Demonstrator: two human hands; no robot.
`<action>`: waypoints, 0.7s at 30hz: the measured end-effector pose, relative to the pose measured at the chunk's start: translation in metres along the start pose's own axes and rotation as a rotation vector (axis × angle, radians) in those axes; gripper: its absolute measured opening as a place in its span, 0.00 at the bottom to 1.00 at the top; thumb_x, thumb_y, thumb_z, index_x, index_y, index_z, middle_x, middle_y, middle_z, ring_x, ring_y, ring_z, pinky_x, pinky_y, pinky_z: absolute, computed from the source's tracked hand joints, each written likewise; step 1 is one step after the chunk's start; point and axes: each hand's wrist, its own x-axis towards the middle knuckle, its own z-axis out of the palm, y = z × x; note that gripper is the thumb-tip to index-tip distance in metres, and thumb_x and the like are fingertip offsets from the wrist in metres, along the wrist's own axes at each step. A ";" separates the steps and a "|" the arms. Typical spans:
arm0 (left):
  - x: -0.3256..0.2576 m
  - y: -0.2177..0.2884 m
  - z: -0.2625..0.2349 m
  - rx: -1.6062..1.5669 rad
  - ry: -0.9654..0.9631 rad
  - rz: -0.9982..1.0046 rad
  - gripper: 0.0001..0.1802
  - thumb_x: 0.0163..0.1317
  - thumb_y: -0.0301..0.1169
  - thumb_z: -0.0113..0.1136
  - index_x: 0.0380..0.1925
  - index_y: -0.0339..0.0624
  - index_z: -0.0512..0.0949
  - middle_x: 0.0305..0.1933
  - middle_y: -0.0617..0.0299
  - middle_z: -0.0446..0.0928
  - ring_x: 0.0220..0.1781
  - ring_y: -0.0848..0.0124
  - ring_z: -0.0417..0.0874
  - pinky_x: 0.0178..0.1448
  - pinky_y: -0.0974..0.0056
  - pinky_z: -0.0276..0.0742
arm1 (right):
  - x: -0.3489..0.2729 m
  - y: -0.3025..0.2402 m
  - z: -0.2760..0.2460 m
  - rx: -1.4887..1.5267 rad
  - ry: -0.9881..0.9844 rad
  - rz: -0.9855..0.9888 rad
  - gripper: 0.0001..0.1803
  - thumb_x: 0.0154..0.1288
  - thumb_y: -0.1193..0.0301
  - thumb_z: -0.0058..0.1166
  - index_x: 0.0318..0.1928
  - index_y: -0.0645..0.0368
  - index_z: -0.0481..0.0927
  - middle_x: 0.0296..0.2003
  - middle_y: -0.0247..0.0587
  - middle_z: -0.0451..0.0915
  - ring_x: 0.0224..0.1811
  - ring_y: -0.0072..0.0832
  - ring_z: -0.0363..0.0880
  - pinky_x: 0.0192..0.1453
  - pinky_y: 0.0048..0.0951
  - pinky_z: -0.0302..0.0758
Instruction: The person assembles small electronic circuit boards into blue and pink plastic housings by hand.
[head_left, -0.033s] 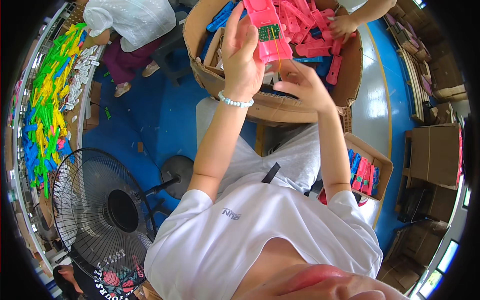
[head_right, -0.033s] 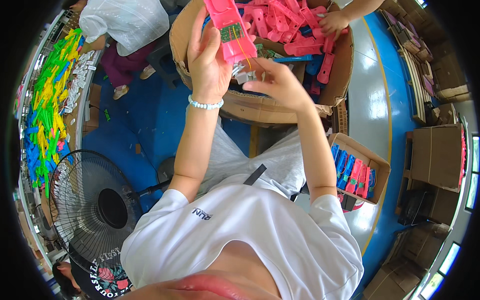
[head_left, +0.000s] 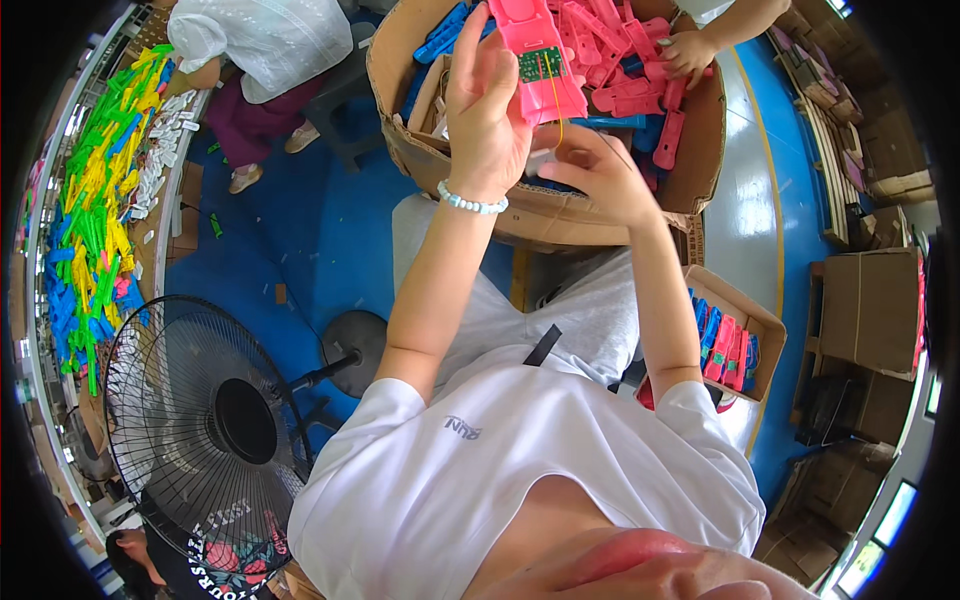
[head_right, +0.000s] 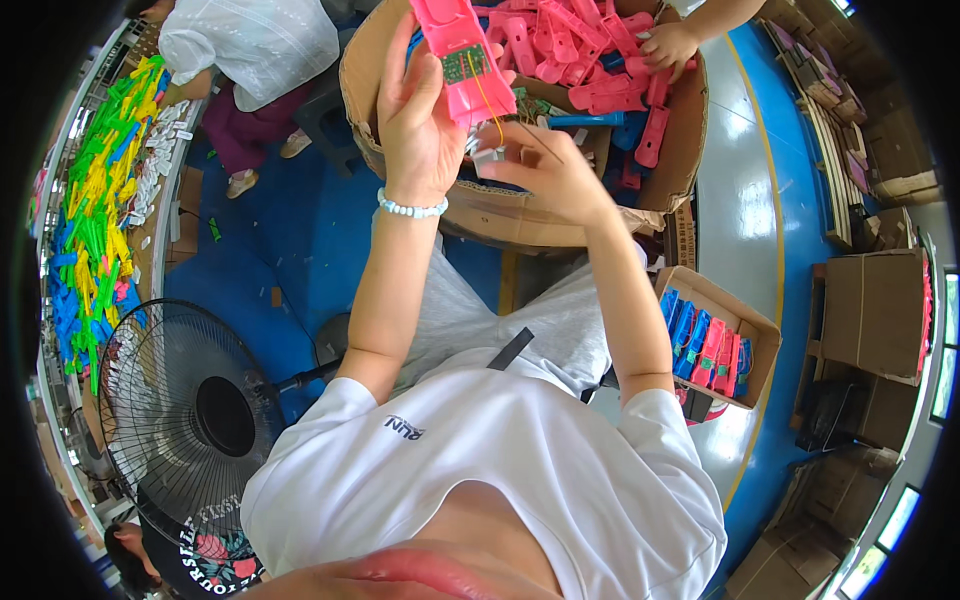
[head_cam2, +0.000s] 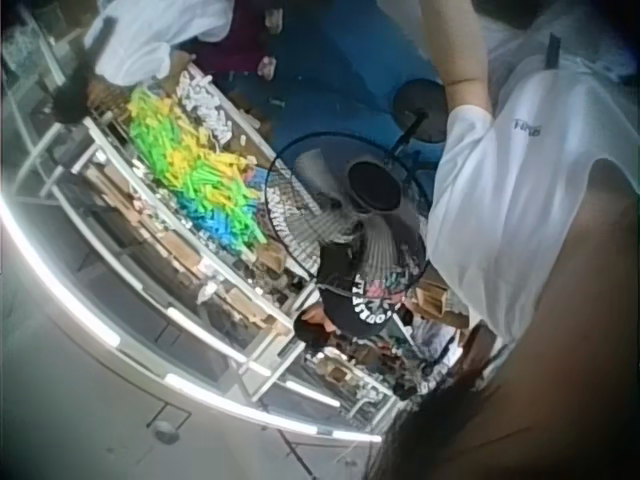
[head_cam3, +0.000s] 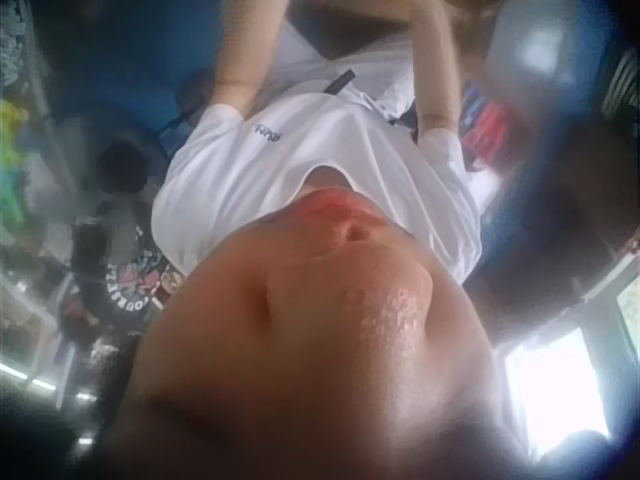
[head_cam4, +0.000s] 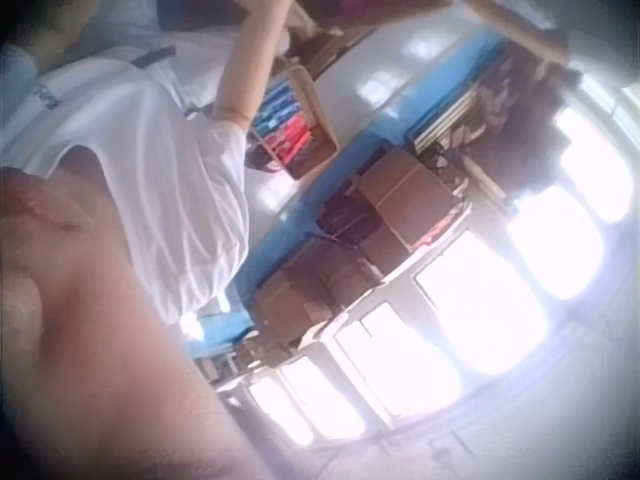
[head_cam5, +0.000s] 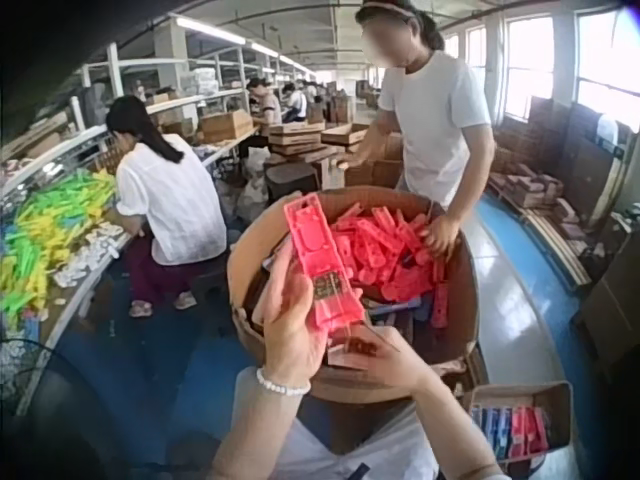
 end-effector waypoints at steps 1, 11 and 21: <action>0.002 -0.002 -0.001 -0.003 -0.039 -0.012 0.27 0.75 0.31 0.46 0.72 0.45 0.55 0.61 0.51 0.73 0.58 0.51 0.80 0.58 0.42 0.83 | 0.003 0.005 0.010 0.043 0.088 0.012 0.11 0.62 0.75 0.63 0.46 0.60 0.84 0.32 0.34 0.81 0.28 0.18 0.70 0.34 0.23 0.71; -0.001 0.002 -0.027 -0.048 0.008 -0.228 0.28 0.69 0.32 0.48 0.68 0.39 0.62 0.56 0.48 0.76 0.48 0.61 0.83 0.47 0.54 0.85 | 0.008 -0.040 -0.023 -0.681 0.813 -0.766 0.08 0.60 0.84 0.61 0.41 0.68 0.82 0.37 0.47 0.84 0.35 0.34 0.85 0.40 0.28 0.82; -0.048 -0.010 -0.017 0.251 -0.079 -0.348 0.25 0.77 0.39 0.44 0.69 0.41 0.61 0.41 0.53 0.80 0.29 0.69 0.82 0.32 0.66 0.79 | 0.040 -0.048 -0.036 -0.703 0.751 -0.908 0.12 0.54 0.86 0.61 0.40 0.65 0.84 0.37 0.44 0.84 0.35 0.33 0.85 0.39 0.27 0.81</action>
